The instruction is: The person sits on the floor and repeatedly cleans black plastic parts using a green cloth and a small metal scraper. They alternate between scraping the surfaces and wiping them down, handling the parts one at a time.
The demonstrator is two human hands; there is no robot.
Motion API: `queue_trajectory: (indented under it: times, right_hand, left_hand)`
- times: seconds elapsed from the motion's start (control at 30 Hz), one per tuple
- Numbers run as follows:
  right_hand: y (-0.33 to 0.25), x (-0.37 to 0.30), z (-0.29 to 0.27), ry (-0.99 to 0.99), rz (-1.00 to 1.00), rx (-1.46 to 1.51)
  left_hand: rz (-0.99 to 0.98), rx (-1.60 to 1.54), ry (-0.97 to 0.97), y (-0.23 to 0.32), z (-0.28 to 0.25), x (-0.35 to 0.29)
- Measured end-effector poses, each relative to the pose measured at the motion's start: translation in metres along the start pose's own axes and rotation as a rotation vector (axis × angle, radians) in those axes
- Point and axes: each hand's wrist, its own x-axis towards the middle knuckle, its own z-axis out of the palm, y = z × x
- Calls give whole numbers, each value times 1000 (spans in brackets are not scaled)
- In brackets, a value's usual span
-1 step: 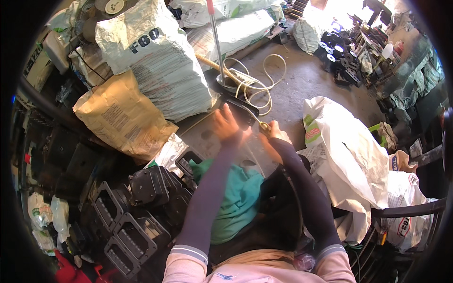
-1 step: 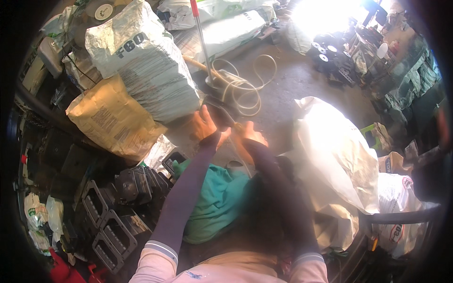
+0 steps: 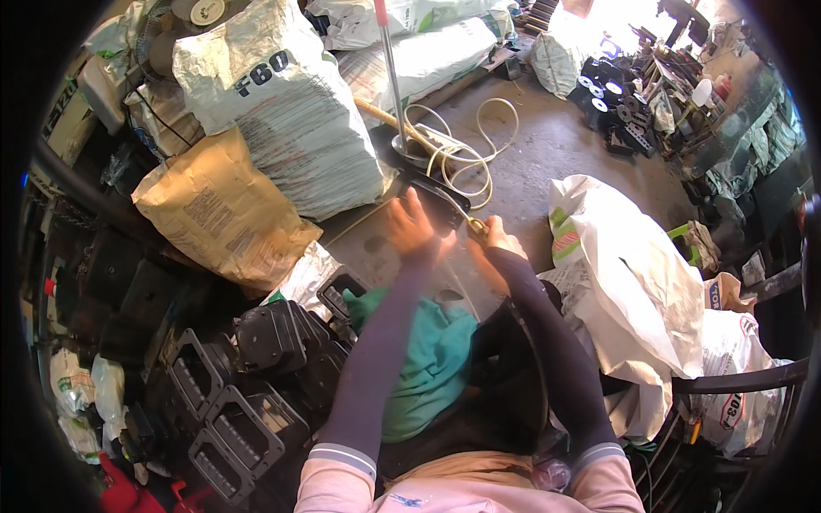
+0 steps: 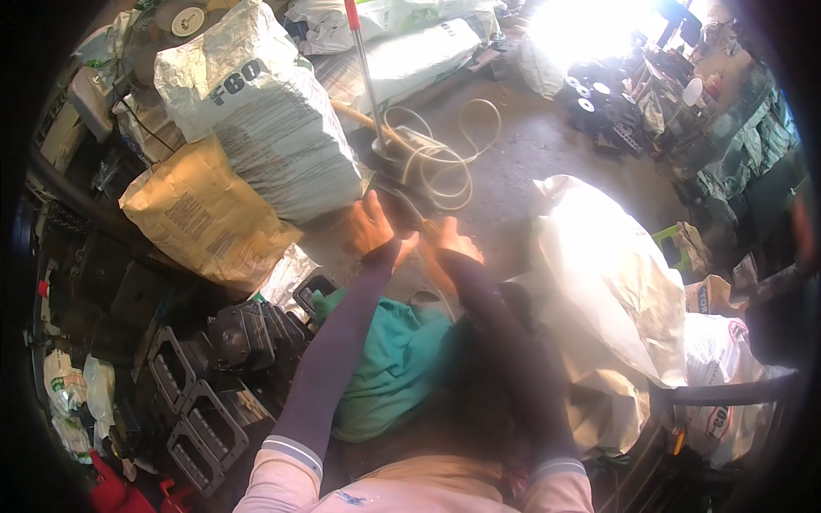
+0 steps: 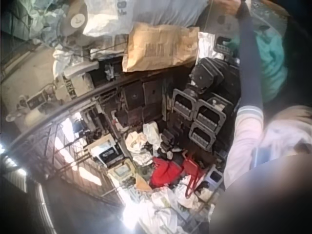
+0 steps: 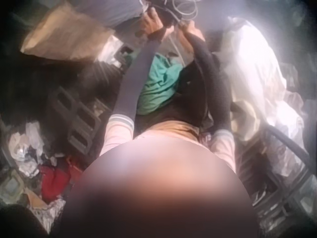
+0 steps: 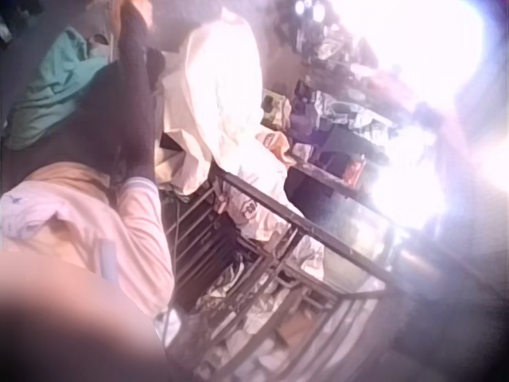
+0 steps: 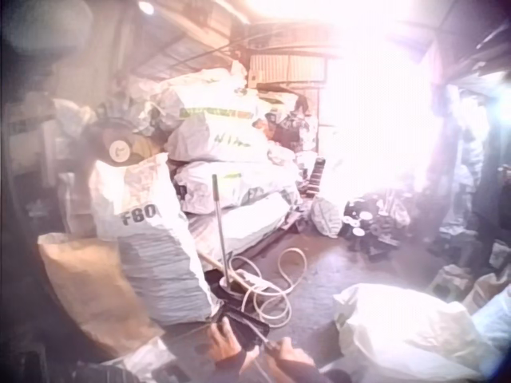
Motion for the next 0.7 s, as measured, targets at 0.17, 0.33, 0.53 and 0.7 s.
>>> queue_trajectory:
  times: [0.17, 0.33, 0.53, 0.7]
  right_hand:
    - [-7, 2, 7, 54, -16, 0]
    - [6, -9, 4, 33, 22, -33]
    - [-18, -13, -1, 61, -27, -64]
    - [-36, -23, -3, -13, 6, -195]
  left_hand:
    - [115, -44, 56, -3, 0, -3]
    - [63, -33, 170, -6, -5, 7]
    - [323, 112, 79, -2, -5, 3]
    - [515, 202, 251, -3, 5, 1]
